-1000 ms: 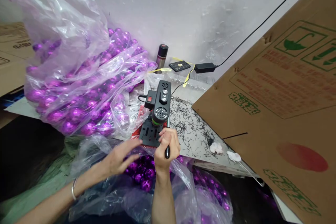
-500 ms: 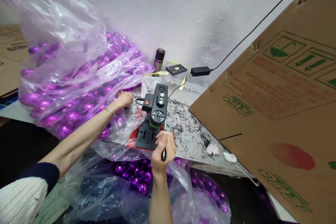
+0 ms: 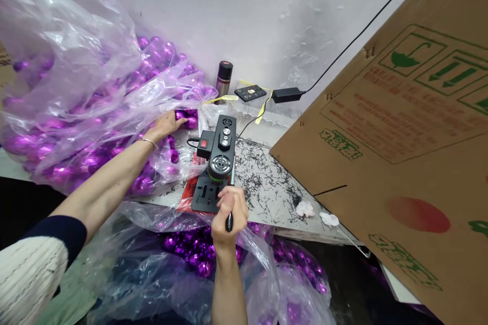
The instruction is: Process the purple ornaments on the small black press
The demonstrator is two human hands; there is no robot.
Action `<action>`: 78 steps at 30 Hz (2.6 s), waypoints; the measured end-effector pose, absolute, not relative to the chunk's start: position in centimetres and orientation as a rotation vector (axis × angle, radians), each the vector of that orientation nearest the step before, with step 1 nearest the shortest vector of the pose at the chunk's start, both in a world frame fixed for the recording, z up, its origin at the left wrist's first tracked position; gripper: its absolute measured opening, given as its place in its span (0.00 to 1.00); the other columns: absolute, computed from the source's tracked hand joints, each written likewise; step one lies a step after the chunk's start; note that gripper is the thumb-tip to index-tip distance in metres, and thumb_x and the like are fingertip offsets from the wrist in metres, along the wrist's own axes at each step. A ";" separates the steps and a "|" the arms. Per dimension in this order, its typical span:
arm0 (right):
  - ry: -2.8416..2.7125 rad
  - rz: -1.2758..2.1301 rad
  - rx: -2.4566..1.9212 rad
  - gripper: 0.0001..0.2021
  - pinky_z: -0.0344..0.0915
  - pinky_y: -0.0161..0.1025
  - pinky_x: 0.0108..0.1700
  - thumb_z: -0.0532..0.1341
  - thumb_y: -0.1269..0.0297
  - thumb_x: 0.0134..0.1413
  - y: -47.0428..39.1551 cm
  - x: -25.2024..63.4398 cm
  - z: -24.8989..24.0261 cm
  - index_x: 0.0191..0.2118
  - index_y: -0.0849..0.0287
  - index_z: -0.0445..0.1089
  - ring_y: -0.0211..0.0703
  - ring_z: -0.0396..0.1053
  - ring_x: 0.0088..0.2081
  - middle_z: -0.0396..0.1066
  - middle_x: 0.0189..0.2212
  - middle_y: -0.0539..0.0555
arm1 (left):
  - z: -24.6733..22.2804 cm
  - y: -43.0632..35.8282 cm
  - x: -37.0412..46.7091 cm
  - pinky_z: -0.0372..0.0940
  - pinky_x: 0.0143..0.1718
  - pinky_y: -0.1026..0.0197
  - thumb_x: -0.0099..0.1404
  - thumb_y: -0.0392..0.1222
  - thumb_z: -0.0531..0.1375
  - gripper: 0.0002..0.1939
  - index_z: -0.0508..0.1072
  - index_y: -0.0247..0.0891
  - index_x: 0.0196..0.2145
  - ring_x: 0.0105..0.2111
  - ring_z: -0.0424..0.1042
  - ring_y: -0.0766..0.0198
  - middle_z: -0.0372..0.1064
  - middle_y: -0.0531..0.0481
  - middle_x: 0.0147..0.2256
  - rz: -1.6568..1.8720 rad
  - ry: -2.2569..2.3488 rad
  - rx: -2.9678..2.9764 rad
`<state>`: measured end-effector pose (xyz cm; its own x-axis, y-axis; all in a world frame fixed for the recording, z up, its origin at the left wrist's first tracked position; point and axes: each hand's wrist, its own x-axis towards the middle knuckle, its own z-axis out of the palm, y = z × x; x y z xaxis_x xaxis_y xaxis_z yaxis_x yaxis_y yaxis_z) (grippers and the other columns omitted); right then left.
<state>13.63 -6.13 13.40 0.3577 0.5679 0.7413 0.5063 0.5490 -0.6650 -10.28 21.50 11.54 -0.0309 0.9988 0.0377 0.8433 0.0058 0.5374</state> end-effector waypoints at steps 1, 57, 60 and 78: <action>-1.278 0.049 -1.061 0.20 0.63 0.40 0.35 0.53 0.67 0.78 -6.1 13.6 13.4 0.28 0.54 0.64 0.38 0.70 0.30 0.67 0.25 0.47 | 11.5 21.3 -9.7 0.64 0.68 0.38 0.73 0.41 0.65 0.22 0.73 0.29 0.60 0.66 0.71 0.34 0.74 0.25 0.62 0.570 1.925 1.890; -1.252 0.061 -1.053 0.24 0.63 0.39 0.32 0.54 0.60 0.79 -5.0 13.8 16.5 0.25 0.53 0.61 0.37 0.68 0.27 0.61 0.22 0.45 | 2.3 -0.5 -0.2 0.75 0.62 0.40 0.63 0.54 0.76 0.32 0.76 0.41 0.60 0.56 0.82 0.42 0.82 0.39 0.56 1.177 1.330 1.746; -1.254 0.062 -1.067 0.23 0.64 0.39 0.33 0.54 0.60 0.79 -5.1 13.8 16.4 0.25 0.53 0.61 0.37 0.68 0.28 0.61 0.22 0.45 | 2.3 -0.4 0.4 0.76 0.60 0.41 0.65 0.52 0.75 0.30 0.75 0.40 0.60 0.56 0.82 0.43 0.82 0.39 0.55 1.196 1.339 1.849; -1.272 0.067 -1.058 0.20 0.64 0.39 0.35 0.55 0.66 0.78 -5.8 13.9 15.4 0.27 0.54 0.64 0.37 0.69 0.29 0.65 0.24 0.46 | 1.0 -0.1 1.6 0.71 0.61 0.42 0.69 0.51 0.72 0.32 0.72 0.39 0.65 0.57 0.77 0.43 0.78 0.38 0.56 1.077 1.328 2.105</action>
<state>13.94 -5.76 15.35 0.3581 0.5728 0.7373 0.4926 0.5550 -0.6704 1.63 -0.11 1.04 0.2411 0.8912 0.3843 0.5603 -0.4512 0.6946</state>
